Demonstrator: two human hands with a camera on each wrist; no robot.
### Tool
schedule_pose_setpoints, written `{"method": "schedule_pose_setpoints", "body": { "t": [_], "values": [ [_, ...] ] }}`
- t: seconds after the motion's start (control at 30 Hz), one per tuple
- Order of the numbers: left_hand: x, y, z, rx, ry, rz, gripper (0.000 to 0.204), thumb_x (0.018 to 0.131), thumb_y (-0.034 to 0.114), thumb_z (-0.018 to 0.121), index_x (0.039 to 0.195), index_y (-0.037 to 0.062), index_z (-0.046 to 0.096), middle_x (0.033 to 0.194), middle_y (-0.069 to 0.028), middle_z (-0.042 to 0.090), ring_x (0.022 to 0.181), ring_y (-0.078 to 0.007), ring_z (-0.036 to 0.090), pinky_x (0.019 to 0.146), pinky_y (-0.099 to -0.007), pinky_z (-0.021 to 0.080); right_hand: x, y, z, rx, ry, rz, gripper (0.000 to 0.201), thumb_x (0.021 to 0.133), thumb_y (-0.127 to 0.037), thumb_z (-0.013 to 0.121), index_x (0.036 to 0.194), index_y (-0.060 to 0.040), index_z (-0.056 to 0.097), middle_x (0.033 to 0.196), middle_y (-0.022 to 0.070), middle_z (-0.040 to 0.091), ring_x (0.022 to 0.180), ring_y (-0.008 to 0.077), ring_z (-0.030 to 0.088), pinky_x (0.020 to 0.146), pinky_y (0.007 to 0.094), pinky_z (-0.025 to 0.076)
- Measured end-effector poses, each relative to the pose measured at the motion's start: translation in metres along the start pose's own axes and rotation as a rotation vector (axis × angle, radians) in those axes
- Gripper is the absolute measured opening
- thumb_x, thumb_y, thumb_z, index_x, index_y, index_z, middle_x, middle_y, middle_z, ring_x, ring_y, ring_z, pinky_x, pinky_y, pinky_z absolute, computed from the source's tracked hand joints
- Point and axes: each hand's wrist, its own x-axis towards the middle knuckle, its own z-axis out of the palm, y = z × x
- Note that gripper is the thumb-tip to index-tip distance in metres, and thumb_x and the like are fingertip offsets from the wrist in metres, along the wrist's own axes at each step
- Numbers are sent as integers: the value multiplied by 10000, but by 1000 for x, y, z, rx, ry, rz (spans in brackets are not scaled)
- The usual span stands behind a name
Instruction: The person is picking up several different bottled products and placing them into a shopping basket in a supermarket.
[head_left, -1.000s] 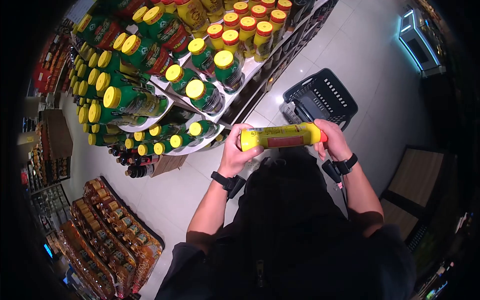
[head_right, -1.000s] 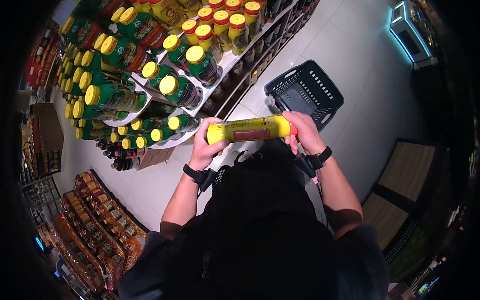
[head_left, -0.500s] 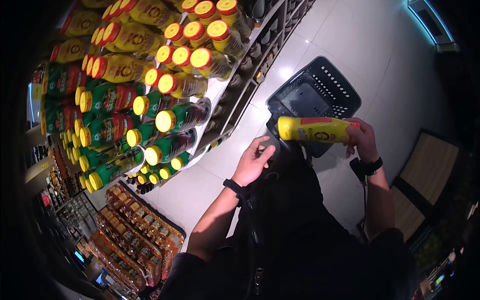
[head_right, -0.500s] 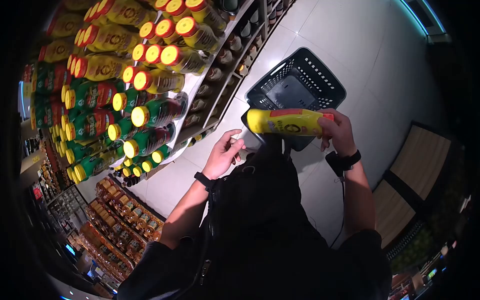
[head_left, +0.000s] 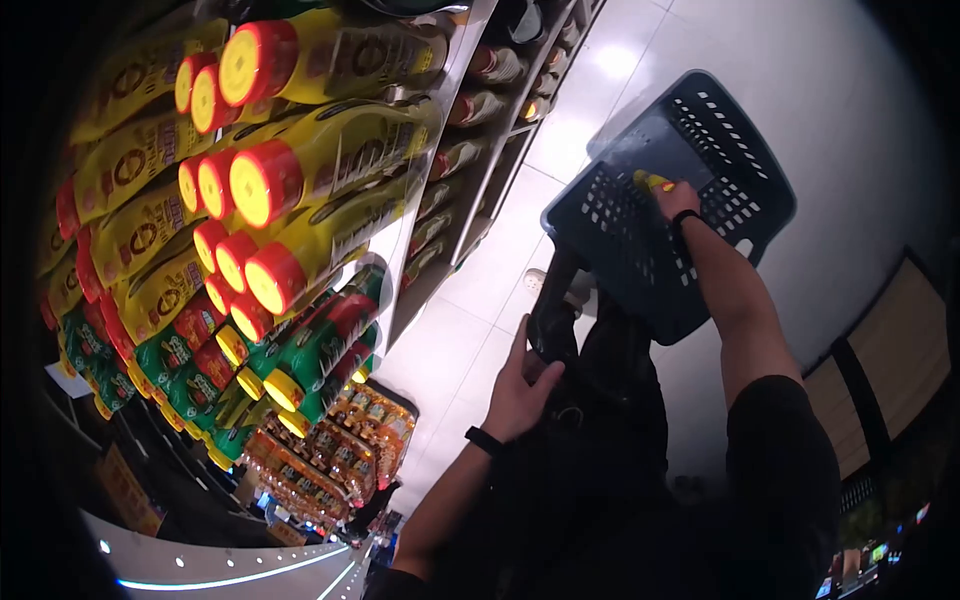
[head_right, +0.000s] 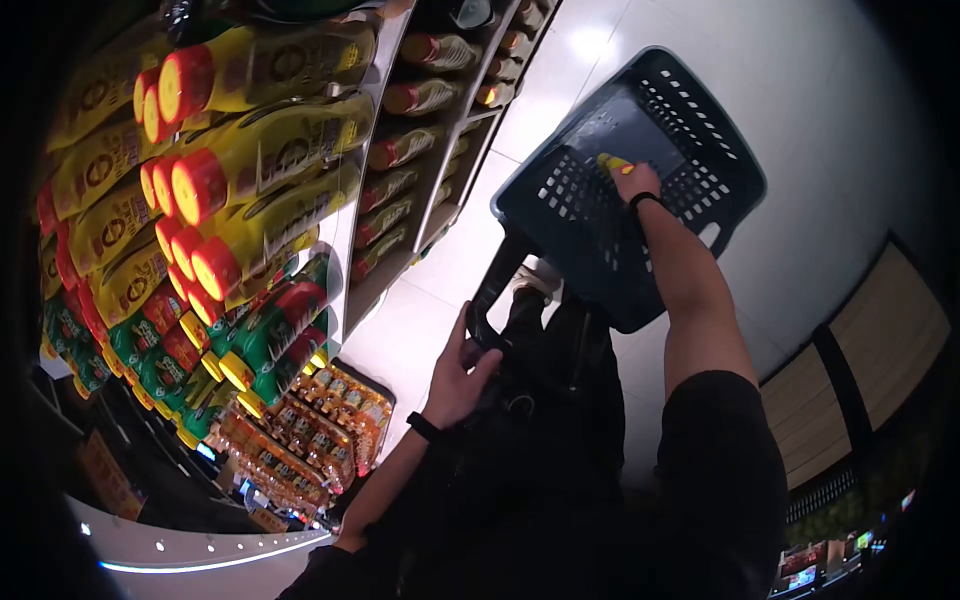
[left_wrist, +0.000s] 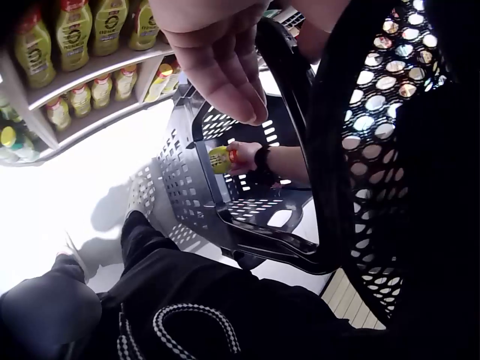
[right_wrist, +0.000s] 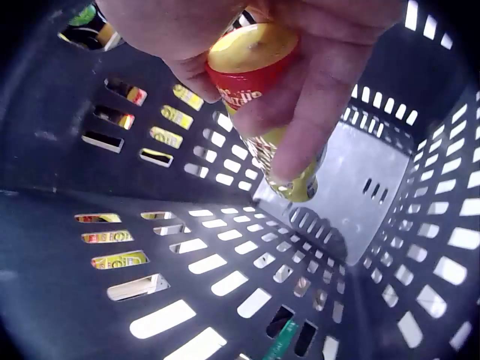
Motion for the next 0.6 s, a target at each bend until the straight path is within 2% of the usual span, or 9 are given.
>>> {"method": "schedule_pose_setpoints", "body": {
  "t": [0.03, 0.07, 0.13, 0.17, 0.3, 0.37, 0.47, 0.53, 0.6],
  "values": [
    [6, -2, 0, -25, -3, 0, 821, 912, 103, 630, 1521, 66, 82, 987, -103, 661, 856, -155, 634, 804, -295, 502, 28, 8, 32, 10, -68, 60, 521, 759, -425, 695, 1078, -17, 643, 1054, 209, 672, 1028, 354, 636, 876, 430, 505],
    [8, 5, -2, -21, -41, -61, 808, 908, 1, 577, 1522, 61, 55, 1119, -120, 660, 1049, -162, 630, 934, -281, 469, 32, 1, 48, 20, -97, 57, 521, 759, -425, 695, 1078, -17, 643, 1054, 209, 672, 1028, 354, 636, 876, 430, 505],
    [15, 13, -2, -96, -71, -105, 821, 900, -25, 566, 1518, 47, 30, 1119, -117, 659, 1066, -164, 625, 951, -293, 461, 41, -14, 63, -4, -134, 130, 524, 769, -432, 683, 1098, -27, 635, 1083, 197, 667, 1033, 355, 634, 891, 423, 505],
    [18, 14, -1, -127, -76, -56, 837, 891, -45, 559, 1518, 47, 11, 1127, -130, 654, 1074, -175, 623, 965, -307, 454, 48, -20, 77, -19, -152, 122, 533, 786, -456, 666, 1109, -33, 630, 1127, 193, 653, 1066, 355, 619, 906, 421, 501],
    [30, 11, -4, -100, -121, -72, 862, 878, -57, 555, 1516, 41, -16, 1143, -149, 637, 1087, -196, 614, 986, -322, 441, 76, -30, 111, 25, -187, 155, 517, 797, -437, 660, 1111, -27, 629, 1102, 221, 652, 1058, 364, 619, 885, 443, 500],
    [33, 6, -5, -143, -121, -103, 884, 877, -35, 587, 1518, 54, -14, 1139, -128, 643, 1104, -194, 606, 1000, -330, 429, 89, -36, 128, -33, -190, 95, 519, 816, -457, 638, 1143, -54, 625, 1169, 200, 632, 1115, 350, 596, 927, 427, 488],
    [39, 10, -7, -187, -116, -139, 916, 870, -7, 629, 1520, 63, -12, 1131, -104, 651, 1114, -186, 601, 1013, -336, 420, 125, -25, 169, -88, -253, 64, 495, 833, -436, 619, 1167, -72, 618, 1176, 196, 629, 1125, 347, 592, 942, 431, 479],
    [43, 15, -8, -165, -148, -210, 897, 856, -68, 576, 1512, 28, -28, 1158, -161, 619, 1108, -196, 596, 994, -325, 430, 117, -40, 161, -68, -288, 102, 461, 855, -406, 590, 1178, -79, 611, 1187, 190, 625, 1142, 341, 584, 955, 431, 474],
    [43, 9, -9, -172, -146, -205, 908, 850, -70, 585, 1513, 31, -28, 1159, -161, 620, 1109, -200, 598, 991, -328, 435, 121, -36, 174, -101, -173, 45, 429, 868, -377, 565, 1173, -78, 617, 1192, 190, 624, 1143, 342, 583, 957, 431, 479]
  ]
}}
